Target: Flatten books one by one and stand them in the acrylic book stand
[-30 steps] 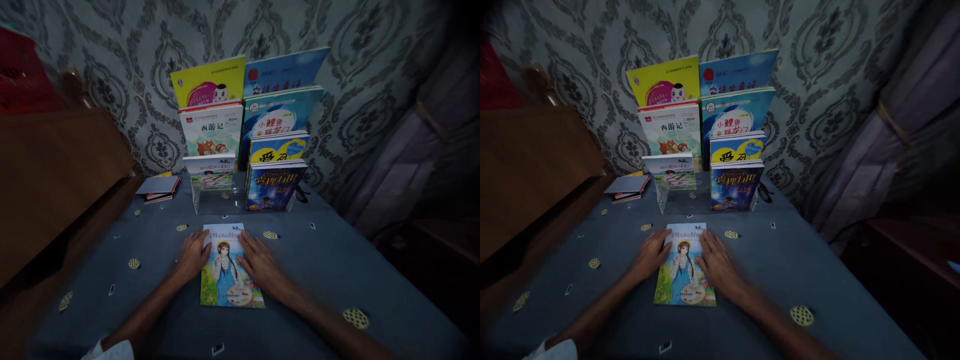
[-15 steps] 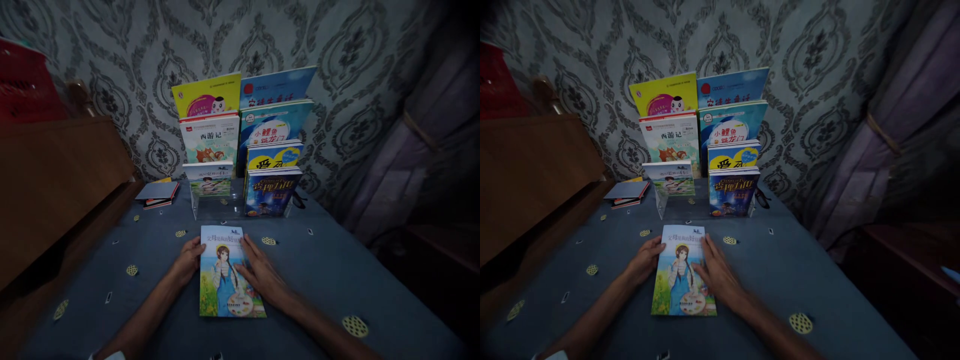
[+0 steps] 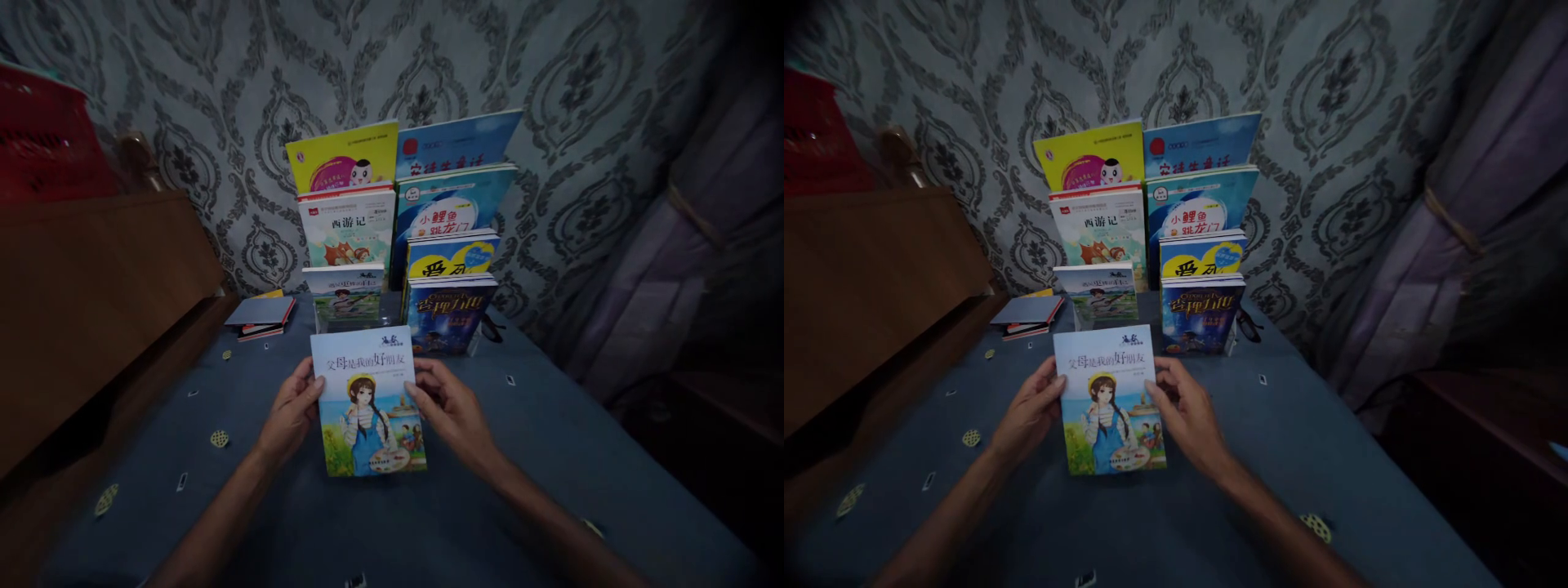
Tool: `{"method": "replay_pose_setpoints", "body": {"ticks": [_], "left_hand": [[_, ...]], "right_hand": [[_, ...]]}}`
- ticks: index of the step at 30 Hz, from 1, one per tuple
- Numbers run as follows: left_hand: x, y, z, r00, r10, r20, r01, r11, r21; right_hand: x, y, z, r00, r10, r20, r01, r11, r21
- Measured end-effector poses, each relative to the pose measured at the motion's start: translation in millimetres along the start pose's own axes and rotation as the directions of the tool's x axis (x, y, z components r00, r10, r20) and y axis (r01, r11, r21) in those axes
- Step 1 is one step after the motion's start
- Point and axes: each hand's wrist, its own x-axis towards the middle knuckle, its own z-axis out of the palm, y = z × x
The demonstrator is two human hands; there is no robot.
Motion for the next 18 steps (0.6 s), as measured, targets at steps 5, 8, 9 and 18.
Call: {"method": "replay_pose_setpoints", "body": {"ticks": [5,8,9,18], "left_hand": [[-8,0,-15,0.993,0.016,0.117,-0.039,0.981,0.191],[-10,-3,-24,0.99,0.012,0.141,-0.061,0.936,0.347],[-10,-2,-25,0.988,0.029,0.15,-0.086,0.916,0.391],[53,68,-11,0.807,0.508,0.3,-0.504,0.33,0.798]], "right_hand": [[-10,-5,3,0.994,-0.112,0.008,0.112,0.983,-0.144],[-13,1,5,0.993,-0.109,0.042,0.115,0.978,-0.176],[-11,1,5,0.993,-0.111,0.047,0.118,0.974,-0.192],[78,-31,-4,0.862,-0.502,-0.075,0.439,0.811,-0.387]]}}
